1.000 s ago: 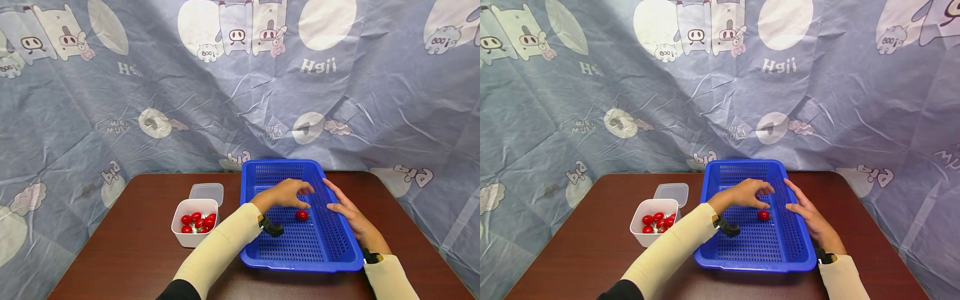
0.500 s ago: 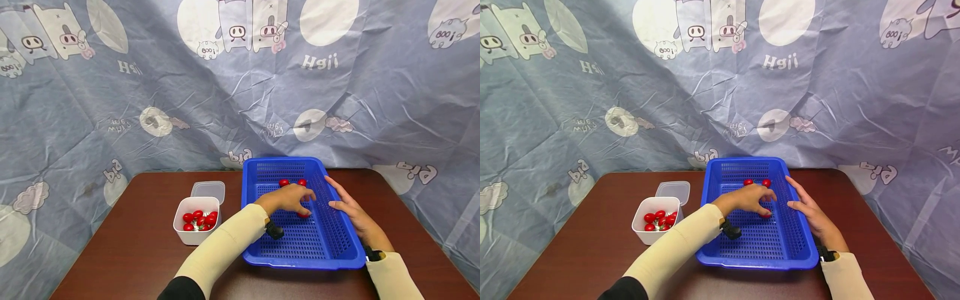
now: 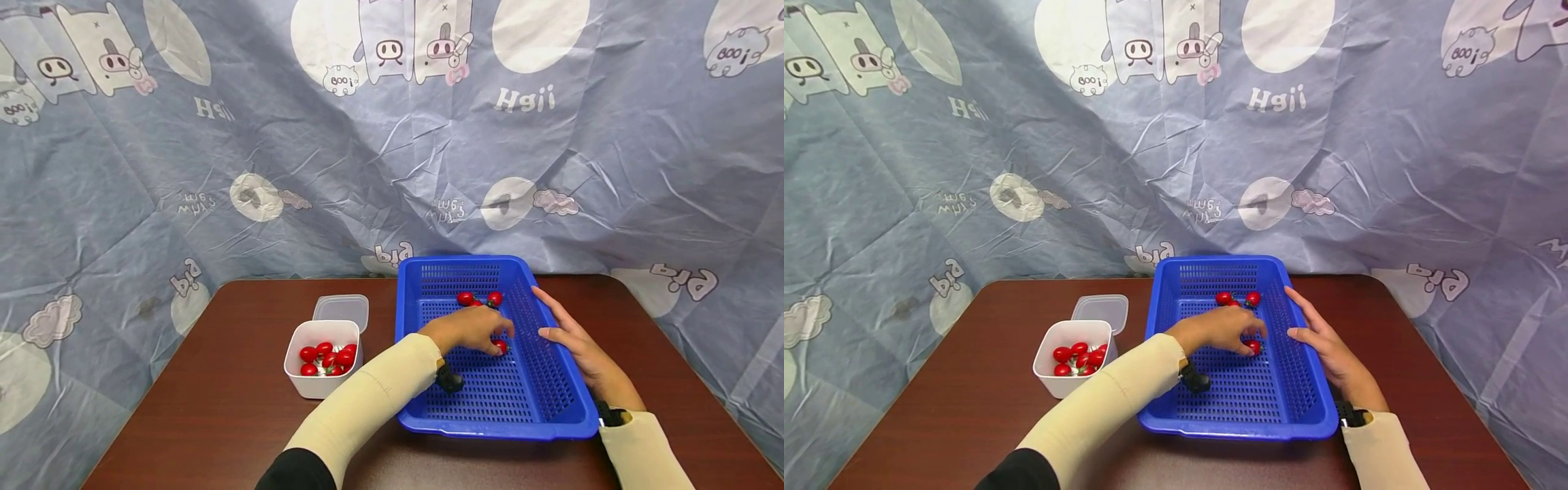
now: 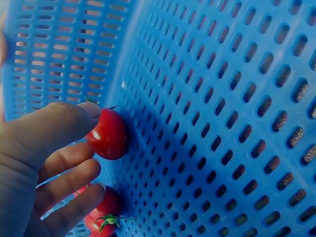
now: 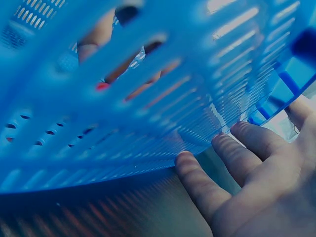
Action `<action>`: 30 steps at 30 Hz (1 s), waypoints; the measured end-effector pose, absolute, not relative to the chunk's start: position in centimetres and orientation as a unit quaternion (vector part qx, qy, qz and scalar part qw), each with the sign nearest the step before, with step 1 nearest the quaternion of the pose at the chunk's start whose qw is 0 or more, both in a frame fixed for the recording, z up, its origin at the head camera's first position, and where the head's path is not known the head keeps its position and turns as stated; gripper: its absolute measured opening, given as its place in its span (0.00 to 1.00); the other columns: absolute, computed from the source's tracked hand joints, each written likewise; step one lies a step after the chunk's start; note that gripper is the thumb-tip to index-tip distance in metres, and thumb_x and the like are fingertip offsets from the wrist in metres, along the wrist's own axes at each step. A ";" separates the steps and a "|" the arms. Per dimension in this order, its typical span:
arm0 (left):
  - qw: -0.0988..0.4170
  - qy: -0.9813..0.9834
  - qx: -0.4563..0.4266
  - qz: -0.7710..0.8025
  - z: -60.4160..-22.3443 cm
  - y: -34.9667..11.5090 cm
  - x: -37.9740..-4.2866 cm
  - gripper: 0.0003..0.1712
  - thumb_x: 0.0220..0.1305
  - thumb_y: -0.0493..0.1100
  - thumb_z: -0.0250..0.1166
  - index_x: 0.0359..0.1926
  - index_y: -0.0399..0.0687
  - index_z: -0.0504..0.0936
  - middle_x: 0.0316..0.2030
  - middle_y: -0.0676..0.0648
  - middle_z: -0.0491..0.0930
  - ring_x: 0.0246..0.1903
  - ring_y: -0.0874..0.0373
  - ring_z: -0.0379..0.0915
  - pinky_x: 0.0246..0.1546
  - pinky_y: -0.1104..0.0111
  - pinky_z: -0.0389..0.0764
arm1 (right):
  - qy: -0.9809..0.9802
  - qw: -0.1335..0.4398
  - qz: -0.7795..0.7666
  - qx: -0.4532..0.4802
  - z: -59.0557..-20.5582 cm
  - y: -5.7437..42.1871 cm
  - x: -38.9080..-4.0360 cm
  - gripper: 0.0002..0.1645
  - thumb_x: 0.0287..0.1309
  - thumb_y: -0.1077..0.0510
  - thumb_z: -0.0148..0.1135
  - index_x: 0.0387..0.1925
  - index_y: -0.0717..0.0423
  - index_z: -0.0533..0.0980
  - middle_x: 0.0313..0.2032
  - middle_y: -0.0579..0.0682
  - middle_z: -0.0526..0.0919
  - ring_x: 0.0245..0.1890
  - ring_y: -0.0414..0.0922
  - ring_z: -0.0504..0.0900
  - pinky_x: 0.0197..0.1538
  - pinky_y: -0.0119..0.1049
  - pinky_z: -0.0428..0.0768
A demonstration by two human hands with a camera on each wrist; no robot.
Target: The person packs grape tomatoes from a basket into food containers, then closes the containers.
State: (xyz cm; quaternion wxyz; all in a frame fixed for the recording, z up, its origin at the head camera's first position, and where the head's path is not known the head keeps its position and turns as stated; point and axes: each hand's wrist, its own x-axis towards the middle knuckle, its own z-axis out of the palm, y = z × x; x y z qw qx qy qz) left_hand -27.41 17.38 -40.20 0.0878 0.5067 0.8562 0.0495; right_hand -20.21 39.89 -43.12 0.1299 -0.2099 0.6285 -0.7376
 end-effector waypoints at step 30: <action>0.105 0.842 0.529 0.007 -40.4 17.5 -26.9 0.17 0.57 0.46 0.71 0.49 0.62 0.83 0.38 0.61 0.76 0.36 0.67 0.70 0.41 0.78 0.70 | 0.639 0.122 -0.730 -0.208 -43.5 40.0 -20.3 0.42 0.69 0.66 0.42 0.76 0.41 0.38 0.72 0.61 0.38 0.62 0.54 0.70 0.48 0.63 0.75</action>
